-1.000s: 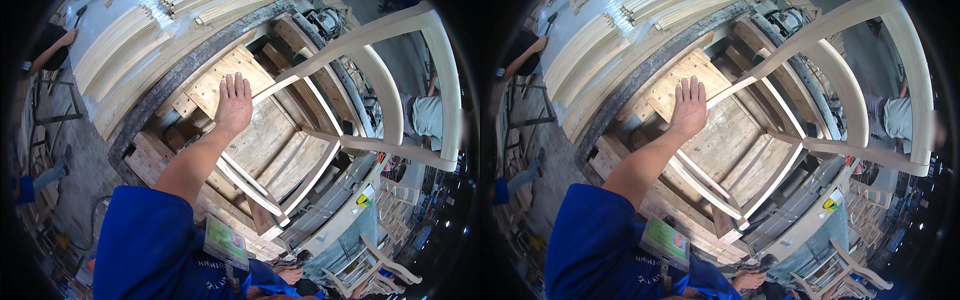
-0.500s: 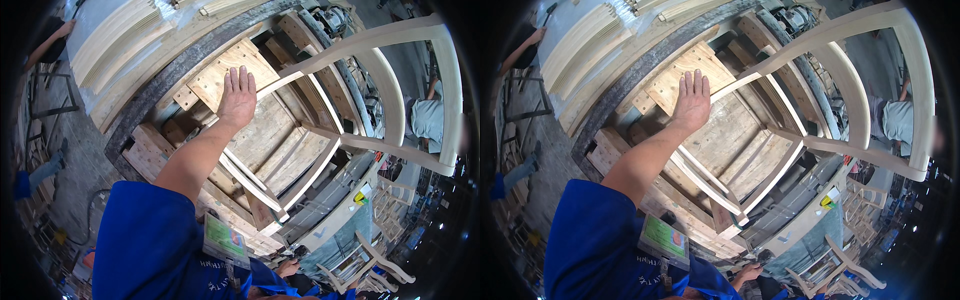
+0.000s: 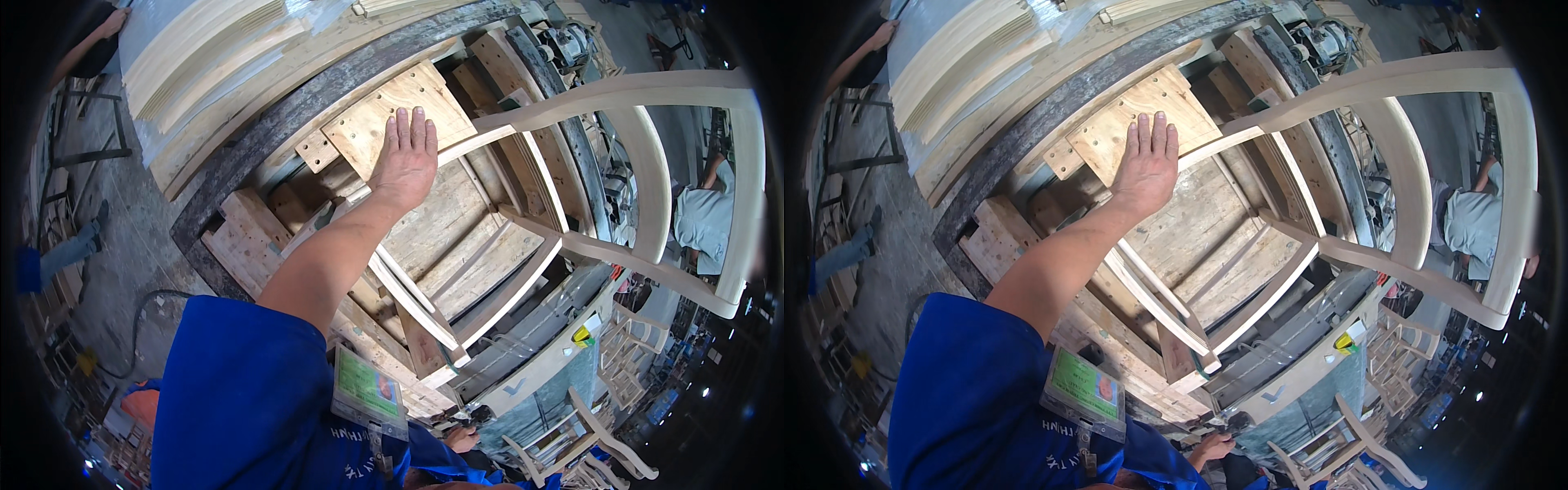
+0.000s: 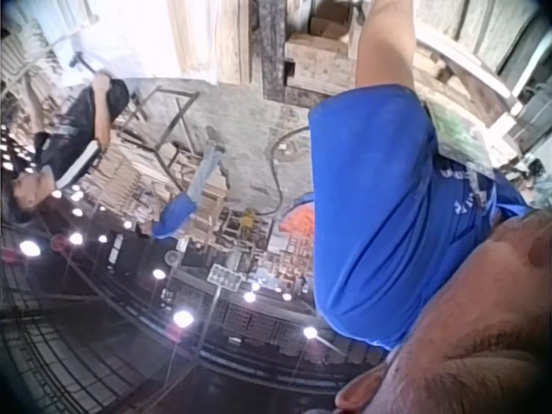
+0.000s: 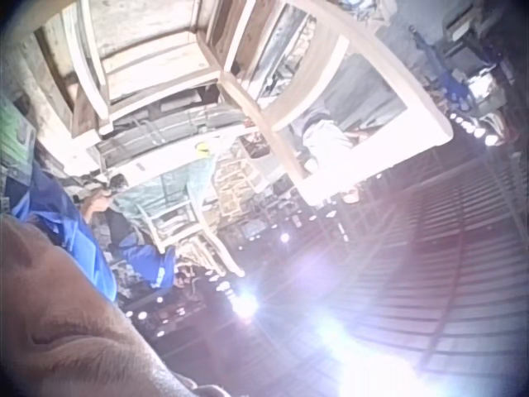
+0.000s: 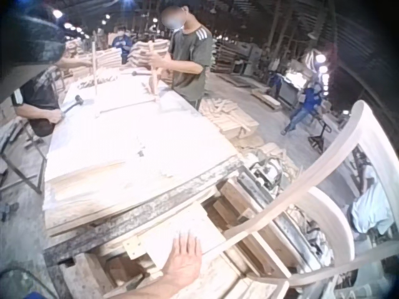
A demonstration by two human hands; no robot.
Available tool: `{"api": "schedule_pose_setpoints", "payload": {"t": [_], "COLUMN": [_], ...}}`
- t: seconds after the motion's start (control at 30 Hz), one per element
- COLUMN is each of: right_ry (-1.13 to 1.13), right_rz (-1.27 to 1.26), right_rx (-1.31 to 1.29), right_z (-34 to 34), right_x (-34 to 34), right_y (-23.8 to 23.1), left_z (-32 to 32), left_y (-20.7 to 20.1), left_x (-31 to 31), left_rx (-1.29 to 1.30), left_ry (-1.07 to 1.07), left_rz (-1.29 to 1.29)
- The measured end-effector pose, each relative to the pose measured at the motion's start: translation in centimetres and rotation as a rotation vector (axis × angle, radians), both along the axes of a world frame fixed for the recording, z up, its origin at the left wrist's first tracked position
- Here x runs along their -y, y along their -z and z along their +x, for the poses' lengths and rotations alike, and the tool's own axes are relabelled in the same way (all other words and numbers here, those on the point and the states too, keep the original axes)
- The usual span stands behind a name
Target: The person assembles wooden chair frames on a workbench in a factory. They receive a chair frame, position it on a jig, and use a pneumatic nail gun to fasten the seat rails to the legs. The person repeats this process for multiple chairs, moving each completed frame aside.
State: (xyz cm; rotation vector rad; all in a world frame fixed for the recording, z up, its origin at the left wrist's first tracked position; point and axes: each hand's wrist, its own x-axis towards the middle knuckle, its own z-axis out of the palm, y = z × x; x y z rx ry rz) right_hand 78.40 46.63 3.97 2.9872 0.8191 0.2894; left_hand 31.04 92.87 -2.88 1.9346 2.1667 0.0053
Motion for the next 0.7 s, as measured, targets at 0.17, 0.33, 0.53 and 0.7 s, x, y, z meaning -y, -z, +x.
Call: {"api": "schedule_pose_setpoints", "payload": {"t": [0.17,0.33,0.53,0.7], "right_ry": [-0.054,-0.062,0.151,0.032], "right_rz": [0.147,0.110,0.047,0.202], "right_rx": [-0.091,-0.022,-0.061,0.148], "right_z": [3.2,1.8,1.5,0.1], "right_x": [0.0,1.1,1.6,1.8], "right_y": [0.5,0.5,-0.2,1.6], "left_z": [-0.9,-0.3,-0.5,-0.6], "left_y": [0.9,0.6,0.0,-0.2], "left_x": [0.4,0.1,0.1,0.2], "left_rx": [0.017,0.035,0.052,0.039], "left_ry": [-0.043,-0.009,0.014,0.034], "left_rz": [-0.009,0.005,0.014,0.038]}}
